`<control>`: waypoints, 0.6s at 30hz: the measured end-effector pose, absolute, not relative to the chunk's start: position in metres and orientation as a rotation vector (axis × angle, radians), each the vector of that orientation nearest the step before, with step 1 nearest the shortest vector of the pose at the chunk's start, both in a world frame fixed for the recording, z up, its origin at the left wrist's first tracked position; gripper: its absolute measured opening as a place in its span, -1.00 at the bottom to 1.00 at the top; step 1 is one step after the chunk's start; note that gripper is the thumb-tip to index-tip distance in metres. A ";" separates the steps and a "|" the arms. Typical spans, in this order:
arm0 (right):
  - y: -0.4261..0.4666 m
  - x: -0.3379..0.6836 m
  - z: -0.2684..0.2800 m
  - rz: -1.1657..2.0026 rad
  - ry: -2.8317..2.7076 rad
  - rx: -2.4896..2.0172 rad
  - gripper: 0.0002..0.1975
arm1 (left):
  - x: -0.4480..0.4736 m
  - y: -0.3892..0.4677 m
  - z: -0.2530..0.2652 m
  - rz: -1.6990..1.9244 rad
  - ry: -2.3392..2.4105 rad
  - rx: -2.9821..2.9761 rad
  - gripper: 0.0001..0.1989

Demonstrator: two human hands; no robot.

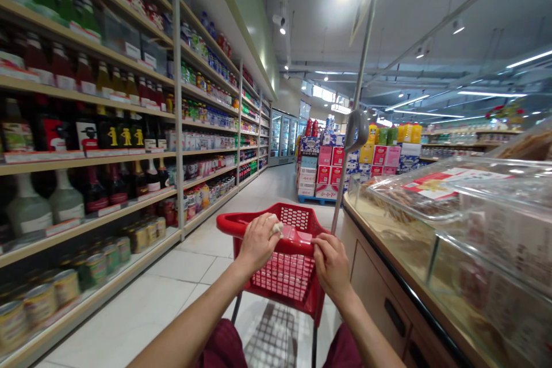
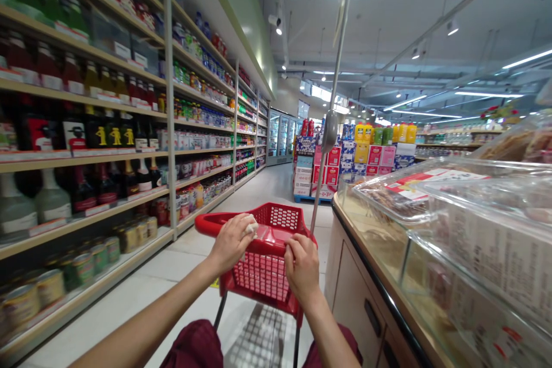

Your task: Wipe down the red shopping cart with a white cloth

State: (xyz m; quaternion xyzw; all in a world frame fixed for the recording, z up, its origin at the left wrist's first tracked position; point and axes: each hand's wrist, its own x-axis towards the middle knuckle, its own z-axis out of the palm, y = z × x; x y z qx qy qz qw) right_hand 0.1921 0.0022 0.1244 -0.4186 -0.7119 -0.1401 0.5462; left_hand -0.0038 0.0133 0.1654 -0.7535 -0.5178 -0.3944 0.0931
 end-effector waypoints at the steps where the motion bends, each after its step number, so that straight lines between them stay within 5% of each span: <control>1: 0.003 0.192 0.124 -0.331 -1.688 -0.994 -0.80 | -0.003 0.013 0.164 -1.177 -1.527 -2.232 -0.74; 18: 0.007 0.192 0.121 -0.357 -1.715 -0.992 -0.81 | -0.029 0.026 0.177 -1.032 -1.778 -2.151 -0.75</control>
